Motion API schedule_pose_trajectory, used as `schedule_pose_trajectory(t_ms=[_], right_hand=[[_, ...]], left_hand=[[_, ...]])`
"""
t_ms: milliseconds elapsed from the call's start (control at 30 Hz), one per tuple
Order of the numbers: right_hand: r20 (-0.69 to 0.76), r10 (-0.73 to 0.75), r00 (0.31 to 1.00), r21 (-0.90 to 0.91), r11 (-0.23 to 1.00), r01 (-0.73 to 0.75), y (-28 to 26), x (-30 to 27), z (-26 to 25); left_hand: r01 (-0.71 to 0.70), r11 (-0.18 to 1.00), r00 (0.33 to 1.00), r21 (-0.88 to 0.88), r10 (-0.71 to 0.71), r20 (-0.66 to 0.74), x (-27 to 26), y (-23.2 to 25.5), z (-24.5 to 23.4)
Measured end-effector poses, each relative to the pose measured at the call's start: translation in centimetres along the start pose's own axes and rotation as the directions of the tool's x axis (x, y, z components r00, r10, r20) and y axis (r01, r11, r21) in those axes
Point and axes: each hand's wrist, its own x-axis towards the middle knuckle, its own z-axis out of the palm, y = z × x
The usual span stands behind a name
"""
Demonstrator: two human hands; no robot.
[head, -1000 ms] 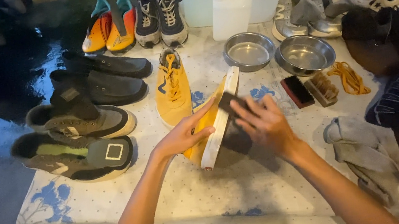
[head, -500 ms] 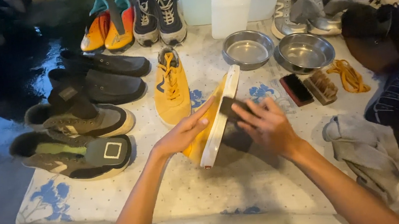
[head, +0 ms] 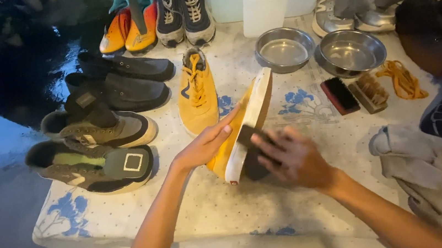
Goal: The person scrubs the white midsole of a yellow high-top sneaker with a small brush, repeatedly dipping the brush into a metal bowl of water. They also wipe the shoe with a cloth. Other shoes and cleaning supplies are visible on the table.
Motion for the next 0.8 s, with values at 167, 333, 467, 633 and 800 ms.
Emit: schedule_pose_trajectory(t_ms=[167,333,467,633,800], right_hand=[[0.001,-0.013,1.0,0.083,0.996,0.012,-0.9,2.7,-1.9],[0.006,-0.082,0.997,-0.024,0.996,0.083,-1.4,1.4,-1.6],[-0.002,-0.113,0.994,-0.011,0.994,0.113,-3.5,2.1,-2.1],[0.011,-0.084,0.996,-0.076,0.994,0.084,-1.3,1.0,-1.0],[-0.006,-0.166,0.986,-0.012,0.986,0.166,-2.9,0.5,-0.9]], left_hand=[[-0.017,1.0,1.0,-0.012,0.017,-0.006,0.2,-0.8,0.0],[-0.034,0.999,0.999,0.025,0.035,-0.013,0.3,-0.4,0.0],[-0.013,1.0,1.0,0.019,0.014,-0.014,-0.1,-0.6,-0.1],[0.001,1.0,1.0,0.027,0.0,-0.02,-0.1,-1.2,0.1],[0.031,0.999,0.999,0.013,-0.031,-0.009,-0.1,-1.3,-0.2]])
